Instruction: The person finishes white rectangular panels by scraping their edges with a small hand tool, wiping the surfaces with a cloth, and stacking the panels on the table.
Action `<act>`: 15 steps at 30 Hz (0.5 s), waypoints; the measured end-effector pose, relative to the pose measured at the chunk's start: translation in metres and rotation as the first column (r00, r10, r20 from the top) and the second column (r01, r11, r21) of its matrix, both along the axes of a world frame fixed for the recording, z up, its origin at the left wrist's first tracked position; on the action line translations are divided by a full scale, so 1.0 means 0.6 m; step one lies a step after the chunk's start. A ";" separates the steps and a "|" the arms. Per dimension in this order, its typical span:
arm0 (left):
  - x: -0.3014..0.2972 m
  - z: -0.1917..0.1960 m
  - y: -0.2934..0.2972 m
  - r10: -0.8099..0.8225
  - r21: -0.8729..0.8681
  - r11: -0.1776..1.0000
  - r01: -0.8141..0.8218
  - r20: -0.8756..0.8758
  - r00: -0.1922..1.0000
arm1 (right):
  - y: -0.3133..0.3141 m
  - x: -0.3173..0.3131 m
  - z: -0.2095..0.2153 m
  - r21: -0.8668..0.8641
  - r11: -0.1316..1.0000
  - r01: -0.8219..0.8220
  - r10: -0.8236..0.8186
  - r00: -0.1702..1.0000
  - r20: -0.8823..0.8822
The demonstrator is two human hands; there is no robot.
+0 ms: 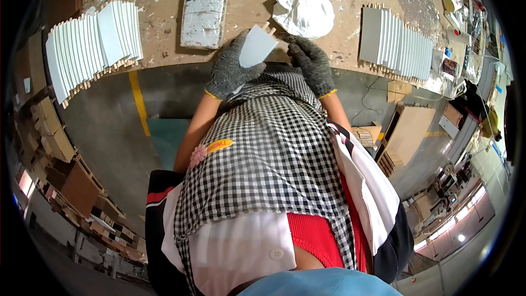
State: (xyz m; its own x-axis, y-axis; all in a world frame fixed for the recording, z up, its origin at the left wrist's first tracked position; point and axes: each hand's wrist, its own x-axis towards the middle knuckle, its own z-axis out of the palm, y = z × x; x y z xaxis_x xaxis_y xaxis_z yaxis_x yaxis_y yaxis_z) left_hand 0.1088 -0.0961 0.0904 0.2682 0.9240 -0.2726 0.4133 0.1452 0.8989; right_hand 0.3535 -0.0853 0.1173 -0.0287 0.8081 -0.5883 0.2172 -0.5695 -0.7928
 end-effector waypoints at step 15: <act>-0.008 0.037 0.026 -0.130 0.324 0.933 0.158 -0.107 0.986 | 0.037 -0.019 0.087 0.314 0.843 -0.436 0.312 0.873 0.375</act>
